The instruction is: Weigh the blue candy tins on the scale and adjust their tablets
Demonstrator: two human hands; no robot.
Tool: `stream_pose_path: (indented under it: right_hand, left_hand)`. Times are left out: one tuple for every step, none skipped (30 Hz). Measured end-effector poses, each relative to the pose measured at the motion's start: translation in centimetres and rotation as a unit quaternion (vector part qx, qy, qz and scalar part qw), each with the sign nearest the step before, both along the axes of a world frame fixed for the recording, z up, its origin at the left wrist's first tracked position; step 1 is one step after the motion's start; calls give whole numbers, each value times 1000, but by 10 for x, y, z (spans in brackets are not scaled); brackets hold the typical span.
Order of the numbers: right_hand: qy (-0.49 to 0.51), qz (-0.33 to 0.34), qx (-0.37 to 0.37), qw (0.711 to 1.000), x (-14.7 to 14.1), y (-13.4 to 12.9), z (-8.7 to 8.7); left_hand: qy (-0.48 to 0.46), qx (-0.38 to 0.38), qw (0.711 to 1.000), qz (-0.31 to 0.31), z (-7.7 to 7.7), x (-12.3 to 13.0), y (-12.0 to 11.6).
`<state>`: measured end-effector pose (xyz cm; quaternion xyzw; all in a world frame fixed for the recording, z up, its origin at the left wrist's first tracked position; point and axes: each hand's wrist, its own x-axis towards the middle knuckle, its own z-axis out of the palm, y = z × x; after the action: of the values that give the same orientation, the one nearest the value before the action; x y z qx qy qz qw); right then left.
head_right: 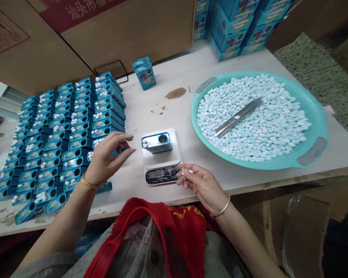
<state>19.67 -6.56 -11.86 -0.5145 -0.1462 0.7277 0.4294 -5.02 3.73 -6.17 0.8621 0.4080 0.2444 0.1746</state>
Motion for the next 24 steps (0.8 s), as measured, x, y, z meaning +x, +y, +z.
stream_pose_path:
  right_hand:
    - [-9, 7, 17, 1000, -1, 6, 6]
    - [-22, 14, 41, 999, -1, 14, 14]
    - [-38, 18, 70, 997, -2, 23, 23]
    - [-55, 22, 101, 993, -3, 33, 33]
    - [-72, 24, 134, 988, -4, 44, 42]
    - [-82, 26, 164, 983, -5, 54, 51]
    - [-81, 31, 186, 979, -6, 62, 58]
    - [-72, 34, 199, 977, -8, 69, 63]
    - [-54, 35, 200, 978, -10, 73, 65]
    - [-29, 31, 191, 981, -13, 74, 63]
    - [-2, 21, 171, 985, -16, 72, 60]
    - [26, 4, 141, 990, -19, 69, 54]
    - [56, -16, 105, 993, -22, 64, 47]
    - [85, -41, 64, 993, -26, 58, 39]
    - [115, -65, 20, 991, -29, 53, 32]
    - [141, -86, -16, 986, -31, 49, 28]
    - [161, -111, -37, 980, -33, 47, 25]
    - [176, -141, -41, 973, -34, 47, 26]
    - [187, -176, -30, 966, -34, 50, 29]
    - [193, -212, -9, 958, -32, 56, 34]
    - [200, -245, 15, 949, -28, 63, 41]
    - [208, -274, 38, 938, -23, 72, 48]
    - [216, -303, 54, 927, -16, 82, 55]
    - [224, -330, 65, 915, -8, 92, 61]
  left_hand:
    - [7, -1, 1000, -8, 1, 2, 1]
    - [10, -1, 1000, -13, 3, 4, 2]
    - [11, 0, 1000, -17, 4, 5, 3]
    - [8, 2, 1000, -19, 5, 6, 4]
    - [3, 2, 1000, -21, 6, 6, 5]
    - [1, 0, 1000, -22, 6, 7, 6]
    - [3, -4, 1000, -23, 5, 7, 7]
    - [9, -9, 1000, -23, 3, 7, 7]
    - [19, -16, 999, -22, -2, 8, 7]
    - [27, -24, 999, -20, -9, 9, 7]
    - [32, -33, 999, -15, -17, 11, 6]
    - [29, -42, 999, -7, -26, 13, 4]
    - [15, -53, 998, 5, -36, 17, 3]
    - [-6, -65, 998, 19, -45, 21, 2]
    - [-30, -75, 996, 33, -51, 26, 1]
    - [-51, -79, 995, 45, -55, 31, 1]
    - [-64, -72, 994, 51, -53, 37, 3]
    - [-66, -55, 995, 51, -48, 44, 7]
    - [-55, -27, 997, 43, -38, 51, 12]
    - [-32, 11, 999, 29, -26, 59, 19]
    - [-3, 59, 998, 12, -11, 68, 27]
    - [30, 113, 993, -8, 4, 79, 36]
    - [64, 172, 983, -29, 18, 90, 45]
    - [94, 233, 966, -52, 29, 103, 54]
